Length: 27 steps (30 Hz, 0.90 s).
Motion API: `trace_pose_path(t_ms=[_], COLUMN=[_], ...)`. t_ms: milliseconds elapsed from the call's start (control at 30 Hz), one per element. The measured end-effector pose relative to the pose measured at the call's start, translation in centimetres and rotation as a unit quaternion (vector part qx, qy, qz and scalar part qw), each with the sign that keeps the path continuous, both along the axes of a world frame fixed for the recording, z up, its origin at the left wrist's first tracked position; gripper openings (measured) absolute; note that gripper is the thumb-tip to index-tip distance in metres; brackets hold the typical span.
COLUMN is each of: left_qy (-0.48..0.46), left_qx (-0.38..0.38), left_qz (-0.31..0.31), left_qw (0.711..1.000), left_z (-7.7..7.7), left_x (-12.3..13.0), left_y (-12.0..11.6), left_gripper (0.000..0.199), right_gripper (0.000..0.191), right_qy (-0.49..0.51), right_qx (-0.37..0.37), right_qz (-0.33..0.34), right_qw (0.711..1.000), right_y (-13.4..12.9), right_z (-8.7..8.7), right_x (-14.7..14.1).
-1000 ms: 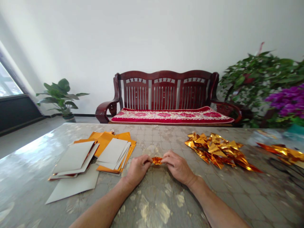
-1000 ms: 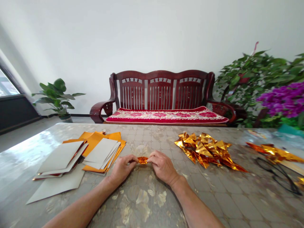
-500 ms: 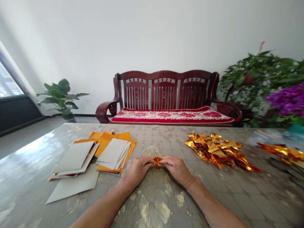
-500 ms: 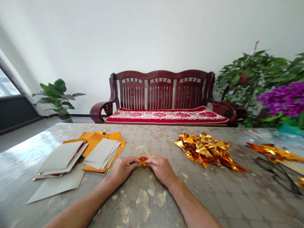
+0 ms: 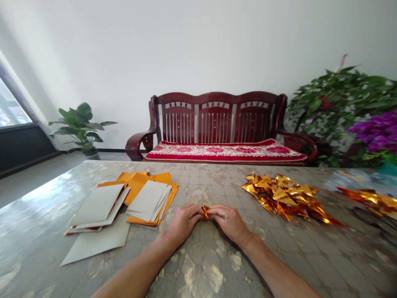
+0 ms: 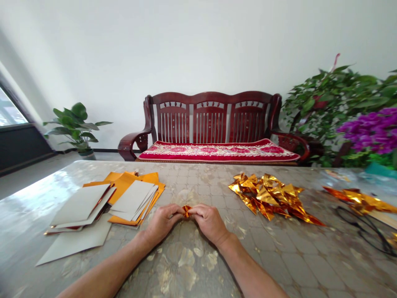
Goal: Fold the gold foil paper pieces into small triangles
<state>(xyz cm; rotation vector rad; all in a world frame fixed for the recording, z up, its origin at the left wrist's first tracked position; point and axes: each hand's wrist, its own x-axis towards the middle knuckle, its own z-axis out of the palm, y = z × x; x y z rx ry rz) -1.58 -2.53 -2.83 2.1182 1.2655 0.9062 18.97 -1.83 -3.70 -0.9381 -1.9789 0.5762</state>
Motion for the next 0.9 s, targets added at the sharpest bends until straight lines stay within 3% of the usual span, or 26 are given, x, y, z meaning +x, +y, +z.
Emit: trace_pose_path(t_ms=[500, 900], left_qy=[-0.005, -0.002], left_qx=[0.002, 0.023], left_qz=[-0.002, 0.01], left_qw=[1.0, 1.0], left_z=[-0.5, -0.4], left_x=[0.1, 0.3], left_y=[-0.3, -1.3], left_gripper=[0.015, 0.017], right_gripper=[0.028, 0.026], right_qy=[-0.048, 0.033], right_qx=[-0.011, -0.057], right_qz=[-0.036, -0.059], right_qw=[0.998, 0.996], right_y=[-0.9, -1.5], right_z=[0.6, 0.5], right_x=[-0.7, -1.4])
